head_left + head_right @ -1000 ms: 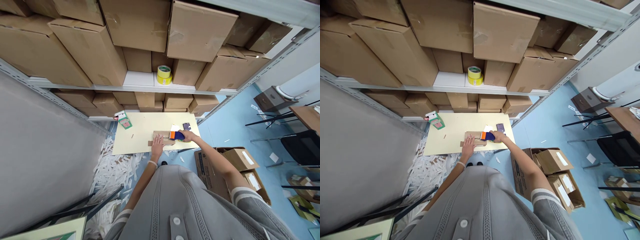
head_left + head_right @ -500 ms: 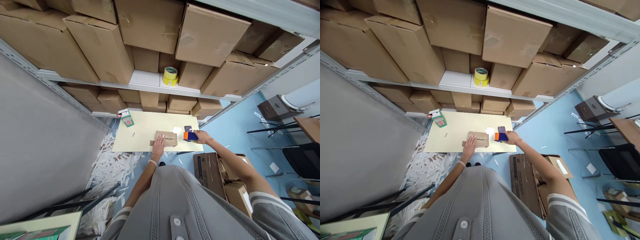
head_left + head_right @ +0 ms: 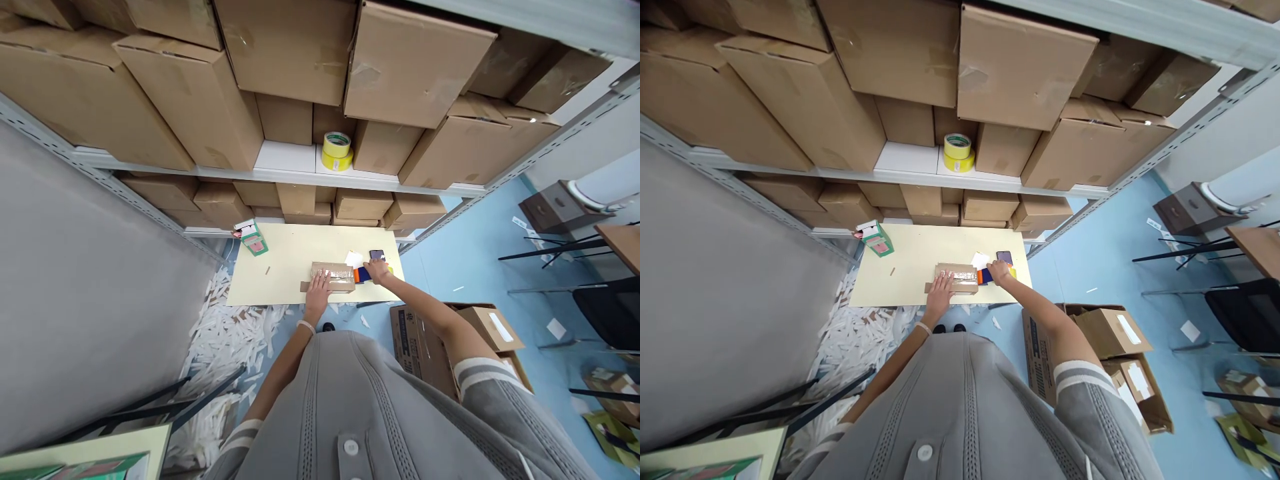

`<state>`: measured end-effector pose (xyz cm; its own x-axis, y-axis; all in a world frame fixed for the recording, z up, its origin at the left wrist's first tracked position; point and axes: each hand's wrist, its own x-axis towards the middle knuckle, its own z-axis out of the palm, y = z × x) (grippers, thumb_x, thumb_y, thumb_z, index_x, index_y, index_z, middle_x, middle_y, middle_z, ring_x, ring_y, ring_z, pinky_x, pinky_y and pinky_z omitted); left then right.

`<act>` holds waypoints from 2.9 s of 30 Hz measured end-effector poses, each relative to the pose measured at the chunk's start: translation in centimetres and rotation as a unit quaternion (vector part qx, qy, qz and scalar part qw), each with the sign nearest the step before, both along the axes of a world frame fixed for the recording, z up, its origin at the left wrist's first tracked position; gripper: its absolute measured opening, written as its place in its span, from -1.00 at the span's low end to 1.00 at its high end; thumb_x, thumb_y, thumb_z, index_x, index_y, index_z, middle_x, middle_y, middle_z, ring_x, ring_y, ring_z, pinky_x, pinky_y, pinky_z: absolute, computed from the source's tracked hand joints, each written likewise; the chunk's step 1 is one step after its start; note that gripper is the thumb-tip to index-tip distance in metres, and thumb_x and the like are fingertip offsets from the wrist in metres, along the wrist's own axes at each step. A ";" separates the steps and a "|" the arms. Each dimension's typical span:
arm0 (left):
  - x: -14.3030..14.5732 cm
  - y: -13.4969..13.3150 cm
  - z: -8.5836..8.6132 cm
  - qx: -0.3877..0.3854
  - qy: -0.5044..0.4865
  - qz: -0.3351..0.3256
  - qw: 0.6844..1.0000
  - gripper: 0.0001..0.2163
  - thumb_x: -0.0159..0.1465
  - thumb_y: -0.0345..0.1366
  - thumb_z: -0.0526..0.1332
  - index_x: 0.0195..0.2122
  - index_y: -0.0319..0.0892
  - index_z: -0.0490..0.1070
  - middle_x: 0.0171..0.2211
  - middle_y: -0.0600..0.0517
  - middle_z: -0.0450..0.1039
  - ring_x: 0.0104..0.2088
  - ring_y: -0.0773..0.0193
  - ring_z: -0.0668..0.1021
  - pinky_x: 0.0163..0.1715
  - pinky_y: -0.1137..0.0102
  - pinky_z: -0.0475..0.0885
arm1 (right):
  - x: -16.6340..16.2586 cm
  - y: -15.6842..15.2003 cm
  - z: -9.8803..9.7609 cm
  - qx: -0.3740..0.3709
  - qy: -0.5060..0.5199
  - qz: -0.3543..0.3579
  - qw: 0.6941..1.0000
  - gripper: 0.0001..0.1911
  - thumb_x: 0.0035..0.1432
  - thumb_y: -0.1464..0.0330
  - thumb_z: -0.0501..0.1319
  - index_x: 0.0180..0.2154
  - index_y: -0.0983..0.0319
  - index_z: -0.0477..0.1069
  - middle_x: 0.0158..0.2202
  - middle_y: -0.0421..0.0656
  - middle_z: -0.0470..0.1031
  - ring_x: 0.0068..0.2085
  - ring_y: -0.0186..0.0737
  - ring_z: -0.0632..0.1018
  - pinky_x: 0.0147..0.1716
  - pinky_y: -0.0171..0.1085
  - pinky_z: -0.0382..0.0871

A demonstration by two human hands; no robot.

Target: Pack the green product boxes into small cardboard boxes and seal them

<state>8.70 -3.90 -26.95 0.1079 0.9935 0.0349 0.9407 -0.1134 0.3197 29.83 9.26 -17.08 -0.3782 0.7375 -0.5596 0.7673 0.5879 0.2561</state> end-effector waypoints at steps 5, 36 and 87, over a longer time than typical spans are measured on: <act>0.2 -0.1 0.1 0.001 0.004 0.011 1.000 -0.40 0.37 -0.24 -0.01 0.40 -0.20 -0.17 0.41 -0.04 -0.17 0.40 0.12 -0.09 0.37 0.12 -0.09 | -1.4 0.9 -0.2 -0.033 -0.003 -0.021 0.999 -0.42 -0.06 0.47 0.36 0.06 0.38 0.34 0.00 0.24 0.46 0.02 0.14 0.51 -0.07 -0.11 0.37; -0.4 0.1 -0.5 0.025 -0.017 -0.003 1.000 -0.38 0.34 -0.24 0.03 0.40 -0.18 -0.13 0.40 -0.07 -0.12 0.40 0.09 -0.03 0.35 0.08 -0.04 | -2.3 6.5 18.4 0.116 0.438 -0.144 0.880 -0.41 0.04 0.02 0.29 -0.03 0.27 0.30 -0.19 -0.01 0.51 -0.24 -0.07 0.52 -0.31 -0.22 0.36; -1.7 1.4 -0.8 0.008 0.032 -0.060 0.998 -0.34 0.34 -0.07 0.07 0.39 -0.20 -0.10 0.39 -0.14 -0.10 0.39 0.01 -0.02 0.33 0.07 0.03 | -8.3 -7.6 -3.1 0.063 0.190 -0.293 0.935 -0.41 0.31 0.43 -0.19 0.34 0.40 -0.08 0.19 0.20 0.31 0.15 -0.05 0.46 -0.03 -0.23 0.42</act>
